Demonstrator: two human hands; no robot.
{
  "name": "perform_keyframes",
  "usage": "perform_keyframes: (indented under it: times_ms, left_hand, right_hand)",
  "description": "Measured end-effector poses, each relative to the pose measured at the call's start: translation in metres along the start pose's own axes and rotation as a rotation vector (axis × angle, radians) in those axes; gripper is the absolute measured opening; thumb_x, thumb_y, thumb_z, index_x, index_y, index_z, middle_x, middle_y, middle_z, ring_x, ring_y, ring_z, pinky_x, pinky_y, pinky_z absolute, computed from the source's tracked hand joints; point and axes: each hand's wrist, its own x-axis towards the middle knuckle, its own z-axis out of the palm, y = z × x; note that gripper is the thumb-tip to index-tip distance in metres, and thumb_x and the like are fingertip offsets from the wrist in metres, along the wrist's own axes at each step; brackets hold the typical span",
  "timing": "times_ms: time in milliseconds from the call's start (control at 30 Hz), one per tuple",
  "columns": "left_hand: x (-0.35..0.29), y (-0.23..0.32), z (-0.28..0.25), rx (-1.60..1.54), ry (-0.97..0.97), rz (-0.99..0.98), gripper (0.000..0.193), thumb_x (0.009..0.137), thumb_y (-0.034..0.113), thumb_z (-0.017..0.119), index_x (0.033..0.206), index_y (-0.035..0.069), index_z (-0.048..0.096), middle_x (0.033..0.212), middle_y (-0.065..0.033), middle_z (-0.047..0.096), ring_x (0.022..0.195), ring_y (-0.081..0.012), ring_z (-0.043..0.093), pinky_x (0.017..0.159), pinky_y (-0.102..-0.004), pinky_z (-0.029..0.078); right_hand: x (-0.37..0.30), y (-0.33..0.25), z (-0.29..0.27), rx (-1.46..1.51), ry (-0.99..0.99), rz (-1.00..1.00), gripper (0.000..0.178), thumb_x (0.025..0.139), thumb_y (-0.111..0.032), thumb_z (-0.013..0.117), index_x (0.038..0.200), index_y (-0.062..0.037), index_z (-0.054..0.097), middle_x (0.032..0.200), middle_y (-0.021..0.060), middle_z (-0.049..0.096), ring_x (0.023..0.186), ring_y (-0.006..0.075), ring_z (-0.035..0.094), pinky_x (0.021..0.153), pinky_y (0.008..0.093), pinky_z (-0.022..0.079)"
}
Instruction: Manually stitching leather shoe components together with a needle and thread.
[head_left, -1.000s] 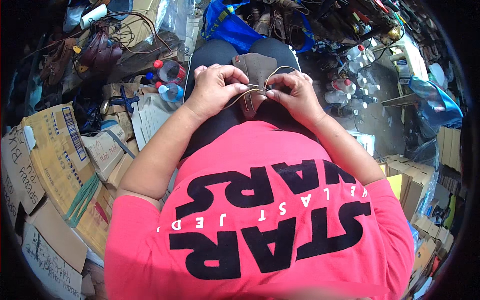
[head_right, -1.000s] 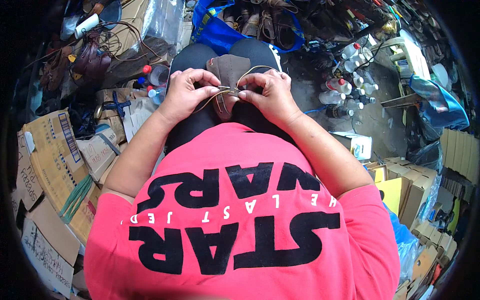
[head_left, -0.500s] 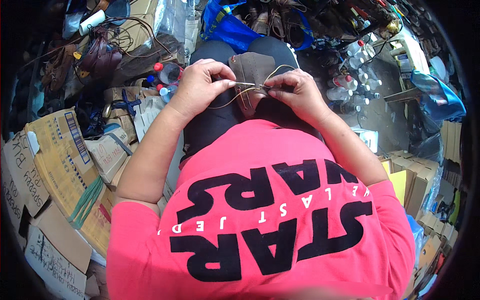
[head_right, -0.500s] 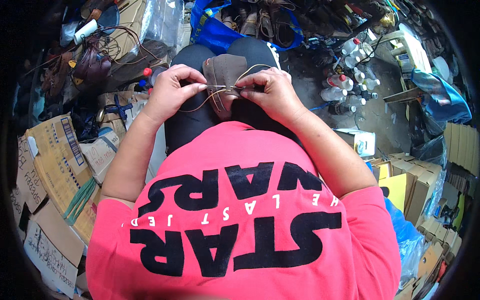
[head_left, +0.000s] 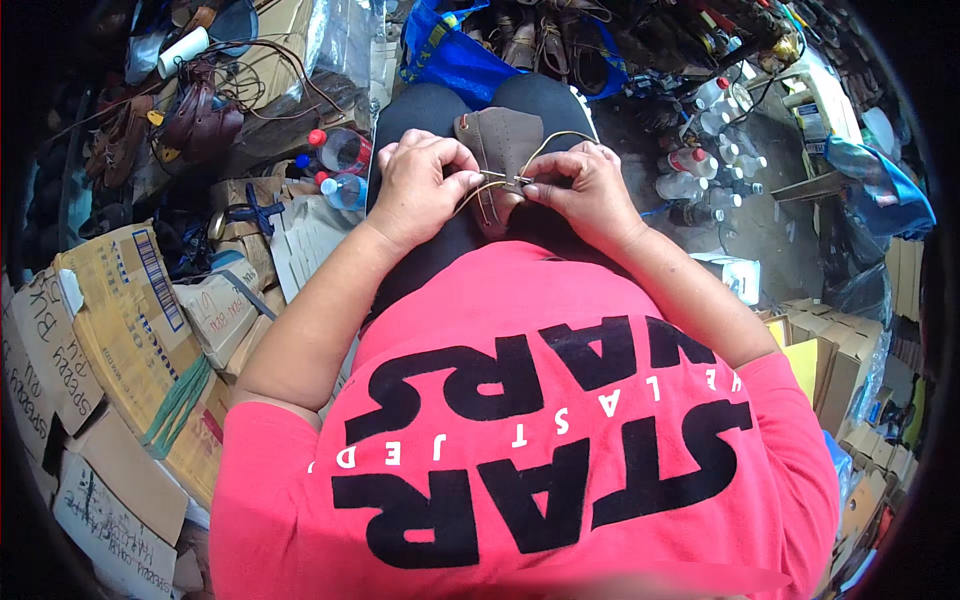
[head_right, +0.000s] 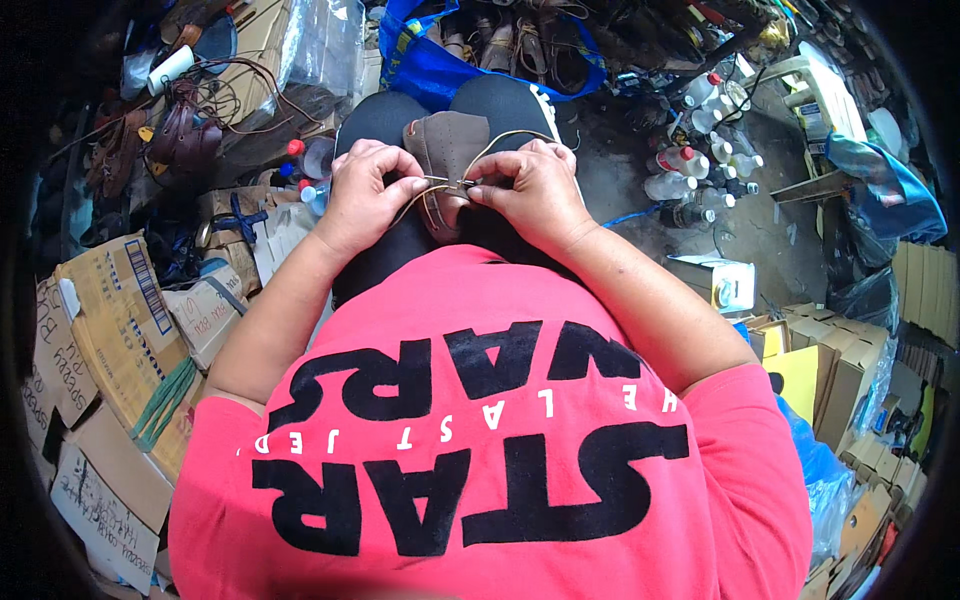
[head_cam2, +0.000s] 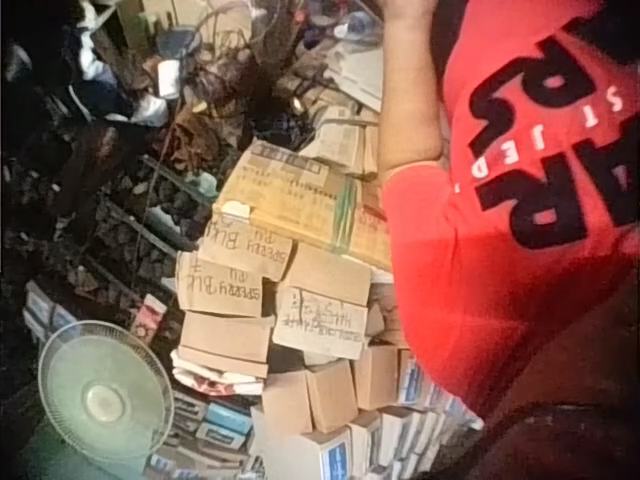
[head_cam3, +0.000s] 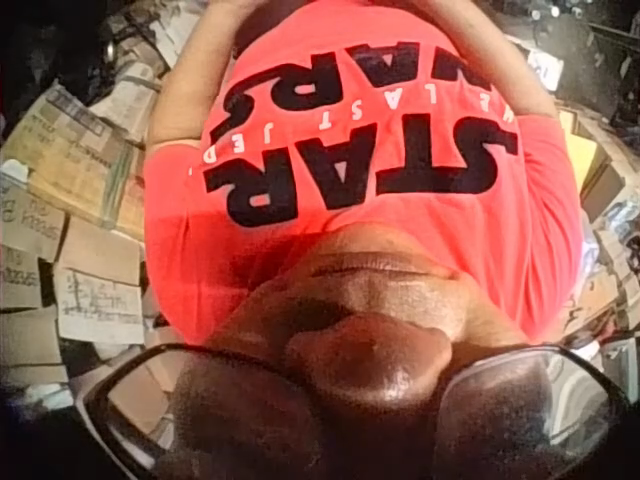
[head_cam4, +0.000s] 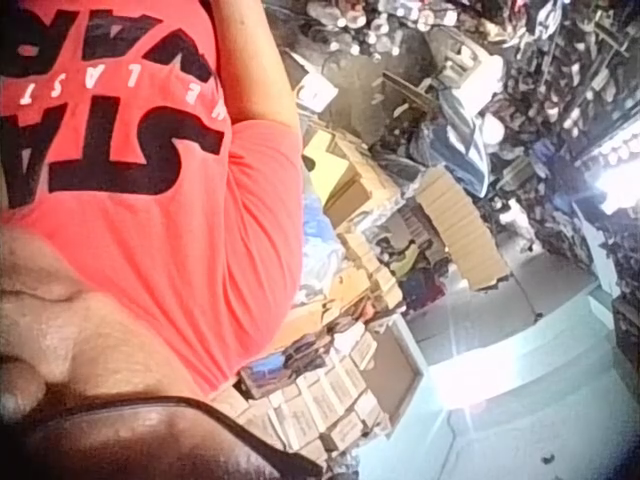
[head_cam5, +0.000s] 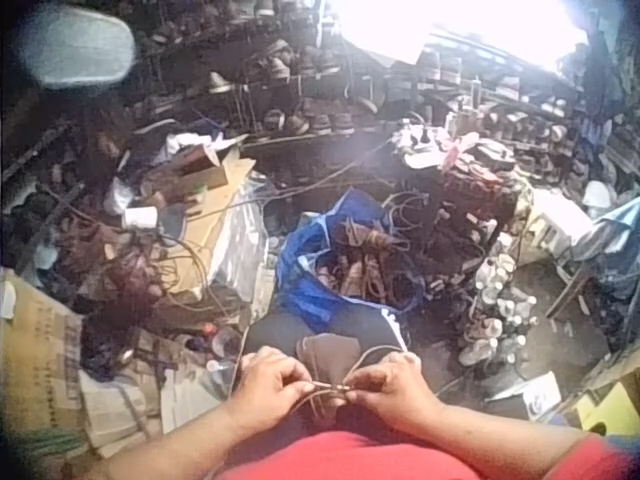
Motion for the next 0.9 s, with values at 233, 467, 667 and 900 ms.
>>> perform_keyframes:
  times_ms: [233, 467, 667, 900]
  left_hand:
    - [-0.008, 0.007, 0.013, 0.041, 0.013, -0.051, 0.01, 0.077, 0.024, 0.073, 0.08, 0.016, 0.068, 0.084, 0.0017, 0.061, 0.101, -0.0187, 0.053, 0.092, -0.041, 0.028]
    - [0.019, 0.003, 0.01, -0.012, 0.013, 0.005, 0.01, 0.08, 0.024, 0.069, 0.081, 0.014, 0.068, 0.082, -0.0026, 0.064, 0.092, -0.0215, 0.06, 0.085, -0.0386, 0.036]
    - [0.044, -0.017, 0.007, -0.398, -0.006, 0.034, 0.008, 0.074, 0.009, 0.075, 0.078, 0.007, 0.068, 0.075, -0.0047, 0.06, 0.078, -0.0171, 0.055, 0.074, -0.0327, 0.045]
    - [0.028, -0.017, -0.017, -0.302, -0.084, 0.066, 0.009, 0.076, 0.009, 0.071, 0.075, 0.006, 0.063, 0.076, -0.0041, 0.058, 0.083, -0.02, 0.054, 0.078, -0.0327, 0.042]
  right_hand:
    - [-0.003, -0.004, 0.005, -0.01, 0.025, -0.01, 0.015, 0.076, -0.026, 0.075, 0.089, -0.019, 0.074, 0.071, -0.0013, 0.064, 0.085, 0.0165, 0.055, 0.097, 0.037, 0.028]
    - [0.026, 0.006, 0.009, 0.259, 0.065, 0.015, 0.016, 0.074, -0.024, 0.076, 0.078, -0.0093, 0.074, 0.07, 0.0067, 0.069, 0.07, 0.0216, 0.066, 0.074, 0.0363, 0.048]
    - [0.05, 0.026, -0.002, 0.243, 0.015, -0.102, 0.016, 0.073, -0.02, 0.079, 0.077, -0.0057, 0.073, 0.08, 0.0038, 0.065, 0.082, 0.0163, 0.062, 0.072, 0.0313, 0.048]
    - [0.03, 0.022, -0.023, 0.338, -0.033, 0.0, 0.013, 0.077, -0.011, 0.077, 0.08, -0.0024, 0.068, 0.08, 0.0022, 0.06, 0.081, 0.0127, 0.056, 0.072, 0.0283, 0.045]
